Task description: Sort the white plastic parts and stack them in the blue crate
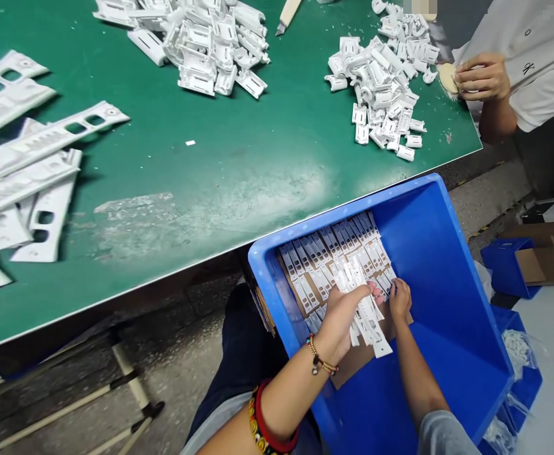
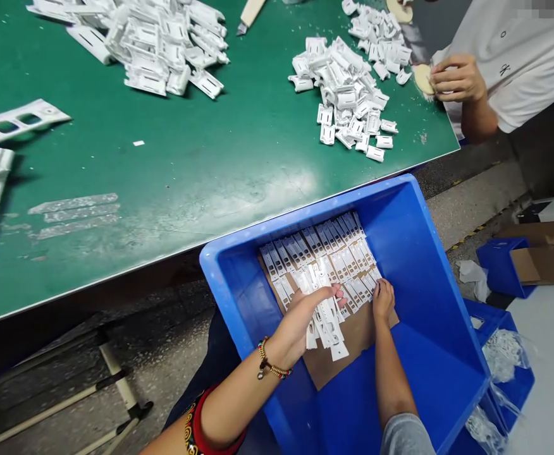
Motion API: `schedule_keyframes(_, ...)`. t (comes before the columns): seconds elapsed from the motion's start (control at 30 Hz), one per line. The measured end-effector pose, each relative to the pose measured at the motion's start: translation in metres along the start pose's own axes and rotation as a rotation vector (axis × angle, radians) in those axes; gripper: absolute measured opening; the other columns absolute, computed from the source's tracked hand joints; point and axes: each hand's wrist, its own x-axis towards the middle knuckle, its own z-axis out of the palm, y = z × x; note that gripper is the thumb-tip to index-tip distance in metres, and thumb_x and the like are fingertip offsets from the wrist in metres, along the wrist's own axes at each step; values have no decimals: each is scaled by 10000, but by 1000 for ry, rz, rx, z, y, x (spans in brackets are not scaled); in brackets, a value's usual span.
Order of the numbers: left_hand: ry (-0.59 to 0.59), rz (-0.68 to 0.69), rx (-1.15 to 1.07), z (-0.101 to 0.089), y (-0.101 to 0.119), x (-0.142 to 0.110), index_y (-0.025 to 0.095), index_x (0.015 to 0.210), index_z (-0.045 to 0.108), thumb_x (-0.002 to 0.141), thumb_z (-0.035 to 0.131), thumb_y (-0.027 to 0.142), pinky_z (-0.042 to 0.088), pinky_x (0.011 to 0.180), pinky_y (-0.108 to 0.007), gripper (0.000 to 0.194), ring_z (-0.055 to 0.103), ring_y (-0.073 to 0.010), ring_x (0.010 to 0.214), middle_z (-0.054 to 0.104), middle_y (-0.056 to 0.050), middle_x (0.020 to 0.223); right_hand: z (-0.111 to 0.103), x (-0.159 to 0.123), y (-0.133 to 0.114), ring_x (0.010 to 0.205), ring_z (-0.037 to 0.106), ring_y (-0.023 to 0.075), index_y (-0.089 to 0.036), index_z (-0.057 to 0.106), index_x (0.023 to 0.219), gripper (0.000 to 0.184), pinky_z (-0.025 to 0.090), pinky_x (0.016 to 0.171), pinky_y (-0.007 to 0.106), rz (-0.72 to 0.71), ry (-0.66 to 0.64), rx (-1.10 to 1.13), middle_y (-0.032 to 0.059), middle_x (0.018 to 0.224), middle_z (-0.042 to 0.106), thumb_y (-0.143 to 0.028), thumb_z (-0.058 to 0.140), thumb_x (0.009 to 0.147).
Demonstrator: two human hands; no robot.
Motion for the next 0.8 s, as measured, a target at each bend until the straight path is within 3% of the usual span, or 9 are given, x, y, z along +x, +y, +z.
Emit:
schedule_keyframes(0.23, 13, -9, -16, 3, -1, 3, 106, 777, 690, 615, 777, 142, 532, 540, -212, 188, 724, -195, 690, 730, -72, 705, 22, -4, 11, 1239, 522, 273, -57, 607, 1247, 486, 380, 1074, 419, 15, -32, 35, 208, 1316, 600, -226, 304, 906)
schedule_keyframes(0.37, -31, 19, -59, 6, -2, 7, 112, 772, 685, 616, 792, 118, 553, 566, -223, 189, 712, -178, 643, 718, -51, 666, 15, -13, 18, 1312, 468, 258, -74, 583, 1303, 515, 357, 1104, 408, -17, -97, 19, 178, 1398, 549, -162, 340, 858)
schedule_keyframes(0.47, -78, 14, -67, 7, -1, 11, 94, 758, 703, 651, 751, 90, 570, 604, -237, 118, 714, -177, 650, 736, -71, 697, 2, -27, 23, 1304, 476, 256, -109, 658, 1207, 453, 358, 1113, 399, 7, -145, -3, 152, 1387, 558, -135, 382, 849)
schedule_keyframes(0.6, -77, 27, -76, 6, 1, 18, 47, 750, 708, 700, 673, 42, 591, 701, -266, 60, 724, -184, 673, 741, -107, 696, -15, -46, 27, 1182, 571, 238, -154, 726, 999, 257, 407, 1083, 391, 129, -188, 14, 122, 1203, 652, -146, 507, 866)
schedule_keyframes(0.67, -73, 62, -60, 6, 3, 21, 47, 745, 694, 722, 634, 32, 591, 732, -267, 66, 723, -174, 668, 728, -88, 659, -22, -49, 29, 1098, 610, 218, -163, 701, 1009, 168, 465, 1021, 415, 208, -194, 53, 97, 1144, 665, -224, 582, 907)
schedule_keyframes(0.8, -81, 131, 27, 5, 5, 22, 72, 775, 665, 735, 601, 31, 590, 735, -252, 85, 723, -159, 673, 702, -40, 612, -29, -38, 33, 1022, 632, 198, -173, 608, 1182, 306, 548, 887, 418, 398, -147, 174, 78, 1200, 629, -371, 599, 948)
